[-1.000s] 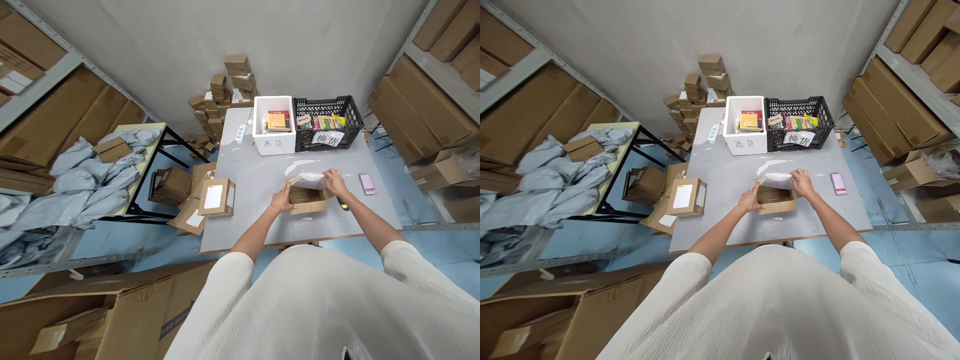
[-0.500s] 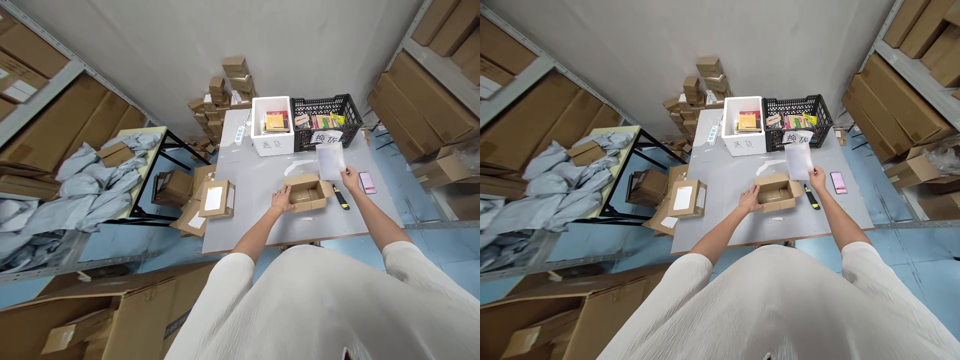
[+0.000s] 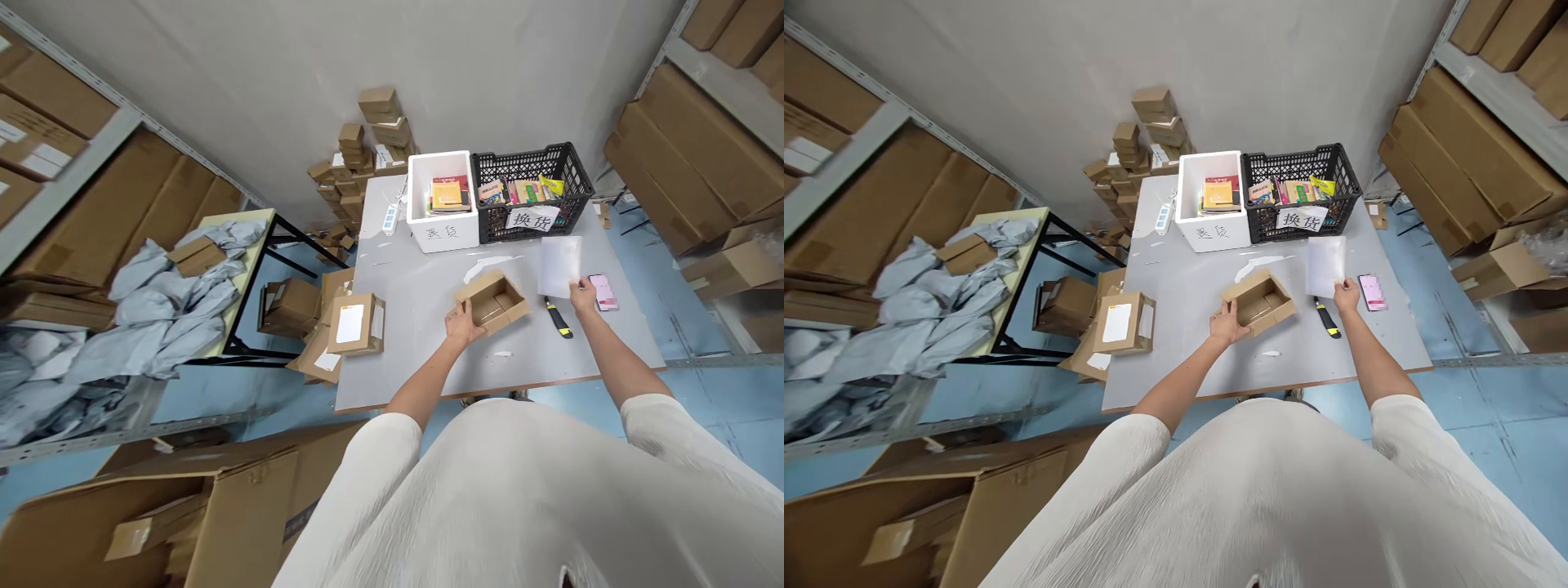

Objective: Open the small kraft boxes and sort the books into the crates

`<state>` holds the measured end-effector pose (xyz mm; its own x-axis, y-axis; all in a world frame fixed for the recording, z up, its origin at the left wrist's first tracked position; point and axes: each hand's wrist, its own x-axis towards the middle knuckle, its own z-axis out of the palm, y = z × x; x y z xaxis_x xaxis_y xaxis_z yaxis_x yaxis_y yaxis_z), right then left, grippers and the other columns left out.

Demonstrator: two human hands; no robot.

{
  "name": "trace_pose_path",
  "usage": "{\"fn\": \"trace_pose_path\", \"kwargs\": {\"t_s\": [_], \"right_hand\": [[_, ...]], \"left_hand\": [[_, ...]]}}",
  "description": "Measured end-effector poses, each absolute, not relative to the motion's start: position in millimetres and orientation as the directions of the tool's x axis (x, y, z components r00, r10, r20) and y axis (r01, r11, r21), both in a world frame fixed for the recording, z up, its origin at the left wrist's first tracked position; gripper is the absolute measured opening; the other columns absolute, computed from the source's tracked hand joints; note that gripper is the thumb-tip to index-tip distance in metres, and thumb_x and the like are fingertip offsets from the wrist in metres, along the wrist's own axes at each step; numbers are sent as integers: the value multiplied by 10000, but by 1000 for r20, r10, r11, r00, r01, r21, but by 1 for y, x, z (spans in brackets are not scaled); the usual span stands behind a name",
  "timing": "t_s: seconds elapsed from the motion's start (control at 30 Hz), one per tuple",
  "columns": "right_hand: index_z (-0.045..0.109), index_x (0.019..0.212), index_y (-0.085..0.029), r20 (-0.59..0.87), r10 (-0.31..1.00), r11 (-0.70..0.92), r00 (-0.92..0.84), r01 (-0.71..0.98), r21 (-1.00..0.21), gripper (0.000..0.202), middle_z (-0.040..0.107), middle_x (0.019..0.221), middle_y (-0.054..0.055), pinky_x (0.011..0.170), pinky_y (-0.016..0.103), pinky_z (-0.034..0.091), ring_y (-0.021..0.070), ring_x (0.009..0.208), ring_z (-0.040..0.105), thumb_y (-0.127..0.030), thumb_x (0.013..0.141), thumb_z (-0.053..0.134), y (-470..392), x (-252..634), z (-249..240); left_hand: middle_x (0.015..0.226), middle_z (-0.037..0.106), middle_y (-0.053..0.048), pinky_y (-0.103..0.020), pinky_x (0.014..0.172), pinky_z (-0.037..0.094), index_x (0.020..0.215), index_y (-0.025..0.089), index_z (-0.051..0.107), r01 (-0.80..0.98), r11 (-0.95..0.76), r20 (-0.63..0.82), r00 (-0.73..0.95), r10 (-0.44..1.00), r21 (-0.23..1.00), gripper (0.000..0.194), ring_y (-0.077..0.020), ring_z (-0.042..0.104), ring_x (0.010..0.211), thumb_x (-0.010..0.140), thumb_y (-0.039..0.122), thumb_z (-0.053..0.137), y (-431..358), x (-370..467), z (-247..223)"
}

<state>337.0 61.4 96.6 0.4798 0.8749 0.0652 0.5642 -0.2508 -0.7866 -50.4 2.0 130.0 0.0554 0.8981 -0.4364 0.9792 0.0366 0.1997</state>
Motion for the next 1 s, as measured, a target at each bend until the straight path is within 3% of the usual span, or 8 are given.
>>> {"fn": "trace_pose_path", "kwargs": {"t_s": [0.23,0.4,0.53,0.63,0.7,0.77,0.9,1.0], "right_hand": [[673,778,-228,-247,844,-492,477,502,-711,169,608,665,-16,713,307,542,201,713,586,-383,800,610,25,317,77],[714,815,-234,-334,879,-476,342,576,-664,171,602,613,-18,668,297,544,218,721,631,-379,803,625,2,294,57],[726,830,-230,-449,819,-557,357,681,-476,135,688,773,56,793,383,593,280,866,698,-349,786,679,-3,291,48],[761,1018,-206,-372,842,-526,392,750,-400,291,726,1100,172,949,521,591,366,1104,688,-386,793,719,0,291,50],[738,1239,-199,-265,896,-441,356,782,-440,463,668,1334,224,1056,606,549,411,1264,627,-418,832,705,8,289,54],[670,1420,-205,-215,941,-338,262,775,-534,570,604,1482,226,1148,616,505,408,1347,587,-399,885,654,20,283,59],[572,1587,-220,-235,968,-234,84,630,-740,688,605,1547,180,1175,544,535,340,1318,638,-295,903,586,50,269,69],[524,1649,-252,-293,956,-246,-2,539,-805,833,597,1594,170,1116,554,584,347,1300,669,-273,829,671,65,259,74]], "left_hand": [[1808,258,-245,-523,1217,424,1787,253,99,977,117,-414,-32,910,180,1185,-441,561,1472,885,791,647,3,-41,130],[1785,305,-237,-527,1210,427,1792,264,81,975,118,-405,-31,914,191,1184,-446,557,1469,894,819,616,0,-41,133],[1786,305,-226,-533,1230,406,1799,270,68,973,122,-415,-31,909,194,1177,-451,504,1519,907,828,597,-1,-41,135],[1810,272,-213,-546,1254,367,1801,265,61,971,131,-422,-36,906,200,1160,-463,410,1582,920,807,588,-3,-41,137],[1827,260,-192,-560,1264,349,1800,269,93,964,135,-401,-33,915,229,1117,-463,385,1592,935,783,578,-5,-43,138],[1836,261,-177,-582,1284,318,1794,261,164,949,134,-338,-31,941,285,1010,-453,374,1597,981,741,525,-9,-47,138],[1843,241,-189,-604,1321,263,1770,206,262,889,197,-191,-127,973,412,830,-423,328,1638,1069,629,401,-13,-63,137],[1828,269,-209,-576,1296,335,1772,195,242,792,322,-209,-247,946,519,823,-417,378,1628,1080,611,396,-12,-80,133]]}}
